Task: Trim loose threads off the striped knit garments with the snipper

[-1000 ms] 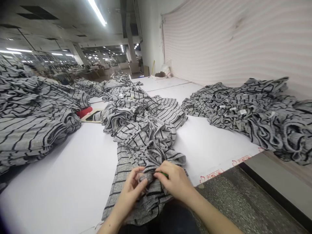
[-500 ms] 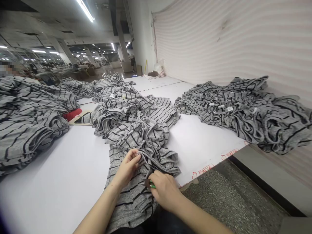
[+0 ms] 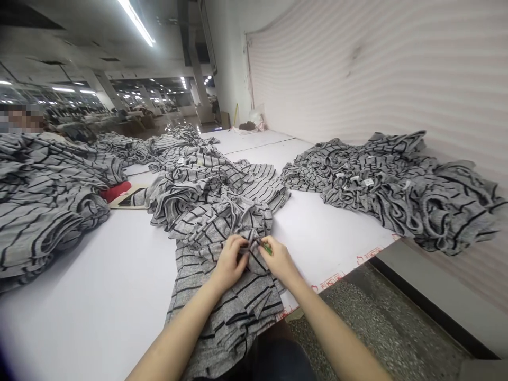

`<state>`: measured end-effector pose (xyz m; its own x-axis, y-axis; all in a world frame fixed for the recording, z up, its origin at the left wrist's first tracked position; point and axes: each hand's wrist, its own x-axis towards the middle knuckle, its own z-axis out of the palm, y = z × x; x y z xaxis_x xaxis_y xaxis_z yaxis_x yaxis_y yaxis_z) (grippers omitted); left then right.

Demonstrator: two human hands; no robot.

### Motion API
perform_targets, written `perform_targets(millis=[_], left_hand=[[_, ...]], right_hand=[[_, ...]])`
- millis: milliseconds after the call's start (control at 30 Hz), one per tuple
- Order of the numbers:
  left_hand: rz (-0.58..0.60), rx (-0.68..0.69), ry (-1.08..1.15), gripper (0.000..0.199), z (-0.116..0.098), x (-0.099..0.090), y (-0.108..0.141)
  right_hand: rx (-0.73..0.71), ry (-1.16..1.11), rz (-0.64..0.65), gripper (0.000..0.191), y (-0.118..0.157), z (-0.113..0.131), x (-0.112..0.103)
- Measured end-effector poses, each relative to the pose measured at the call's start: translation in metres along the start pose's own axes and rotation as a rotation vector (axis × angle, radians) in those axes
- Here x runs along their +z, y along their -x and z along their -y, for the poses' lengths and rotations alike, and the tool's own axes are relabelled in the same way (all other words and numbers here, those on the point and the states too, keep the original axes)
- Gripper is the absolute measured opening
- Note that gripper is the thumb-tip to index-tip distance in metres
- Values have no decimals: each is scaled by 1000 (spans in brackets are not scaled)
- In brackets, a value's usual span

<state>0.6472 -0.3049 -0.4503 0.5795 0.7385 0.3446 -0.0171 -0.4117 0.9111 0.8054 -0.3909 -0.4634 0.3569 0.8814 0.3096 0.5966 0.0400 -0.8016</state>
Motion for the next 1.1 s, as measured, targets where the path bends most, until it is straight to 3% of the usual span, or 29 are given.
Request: perform_targets(millis=[133, 200, 267, 367, 533, 700, 833, 933, 1100], left_hand=[[80, 5, -39, 17, -1, -8, 11], [93, -27, -32, 16, -3, -14, 12], [88, -67, -9, 17, -5, -19, 11], [46, -123, 49, 23, -5, -23, 10], [-71, -146, 92, 27, -9, -26, 23], [-348, 10, -269, 6, -23, -15, 69], [-220, 9, -410, 23, -23, 2, 95], [-266, 43, -394, 11, -20, 4, 93], [-256, 307, -356, 24, -21, -11, 91]], right_hand=[[-26, -32, 36, 17, 54, 12, -8], [-68, -3, 257, 19, 76, 16, -9], [-77, 58, 357, 23, 85, 19, -8], [-69, 37, 291, 19, 77, 23, -6], [-2, -214, 196, 17, 50, 38, -1], [137, -432, 160, 27, 38, 51, 7], [77, -445, 210, 25, 36, 63, 10], [22, -372, 220, 23, 38, 67, 8], [-81, -59, 53, 11, 47, 51, 0]])
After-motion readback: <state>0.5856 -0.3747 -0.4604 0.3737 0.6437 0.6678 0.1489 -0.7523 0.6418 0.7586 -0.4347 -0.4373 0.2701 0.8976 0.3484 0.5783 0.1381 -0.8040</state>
